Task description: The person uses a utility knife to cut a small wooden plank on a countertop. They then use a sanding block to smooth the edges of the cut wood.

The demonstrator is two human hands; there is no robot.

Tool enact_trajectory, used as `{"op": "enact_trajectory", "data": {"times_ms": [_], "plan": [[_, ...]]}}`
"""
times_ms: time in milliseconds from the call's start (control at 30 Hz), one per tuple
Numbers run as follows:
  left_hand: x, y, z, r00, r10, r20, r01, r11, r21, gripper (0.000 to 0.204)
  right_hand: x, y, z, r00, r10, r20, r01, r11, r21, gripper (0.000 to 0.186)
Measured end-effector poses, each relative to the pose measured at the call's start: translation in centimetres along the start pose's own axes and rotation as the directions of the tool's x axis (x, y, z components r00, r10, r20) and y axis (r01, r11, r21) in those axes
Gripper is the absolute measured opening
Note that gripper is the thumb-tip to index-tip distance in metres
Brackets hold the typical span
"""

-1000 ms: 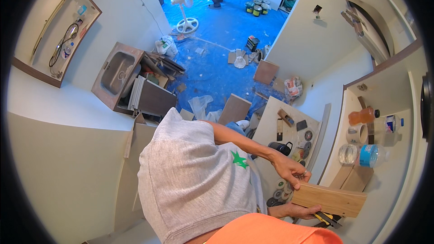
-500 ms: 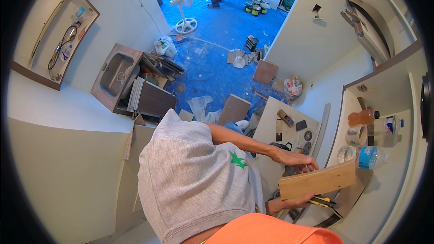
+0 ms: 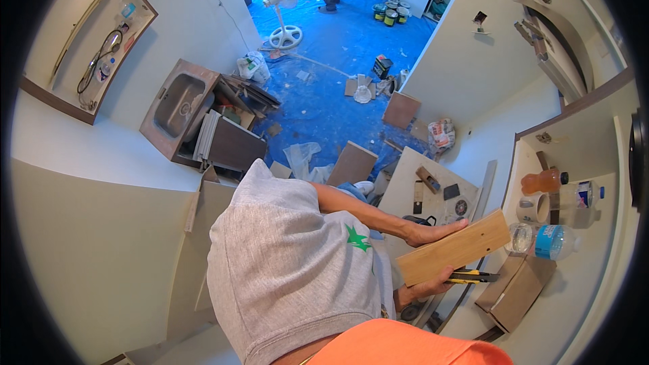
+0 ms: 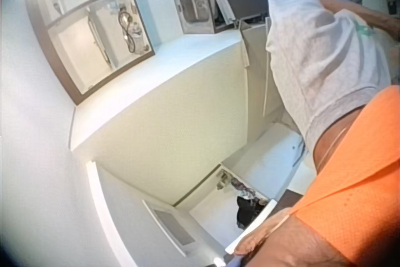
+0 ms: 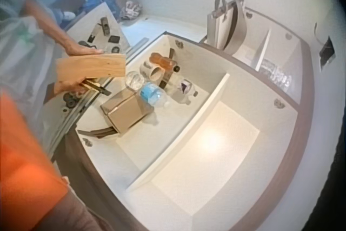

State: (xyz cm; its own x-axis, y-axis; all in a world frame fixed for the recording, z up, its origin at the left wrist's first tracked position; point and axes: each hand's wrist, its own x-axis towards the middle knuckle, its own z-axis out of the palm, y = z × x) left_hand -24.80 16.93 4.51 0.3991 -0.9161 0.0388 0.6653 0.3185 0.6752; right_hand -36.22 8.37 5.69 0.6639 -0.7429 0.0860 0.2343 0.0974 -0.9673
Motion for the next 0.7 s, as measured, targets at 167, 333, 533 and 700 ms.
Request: {"op": "enact_trajectory", "data": {"times_ms": [167,333,533,700], "plan": [[0.0,0.6,0.0,0.999,0.045,-0.019,-0.046,0.998,-0.032,0.095,0.1,0.5,0.9,0.999,-0.007,0.036,0.007,1.000,-0.002,0.074],[0.4,1.0,0.0,0.997,0.073,0.017,-0.071,0.993,-0.097,0.094,0.3,0.7,1.7,0.998,-0.015,0.059,0.015,1.000,0.009,0.075],[0.6,1.4,-0.9,0.998,0.055,0.001,-0.055,0.991,-0.123,0.093,0.4,0.9,2.5,0.998,-0.012,0.067,0.011,1.000,0.007,0.076],[1.1,1.2,-1.2,0.999,0.037,-0.036,-0.041,0.991,-0.124,0.092,0.6,0.9,2.7,0.999,0.004,0.051,-0.003,1.000,-0.009,0.077]]}}
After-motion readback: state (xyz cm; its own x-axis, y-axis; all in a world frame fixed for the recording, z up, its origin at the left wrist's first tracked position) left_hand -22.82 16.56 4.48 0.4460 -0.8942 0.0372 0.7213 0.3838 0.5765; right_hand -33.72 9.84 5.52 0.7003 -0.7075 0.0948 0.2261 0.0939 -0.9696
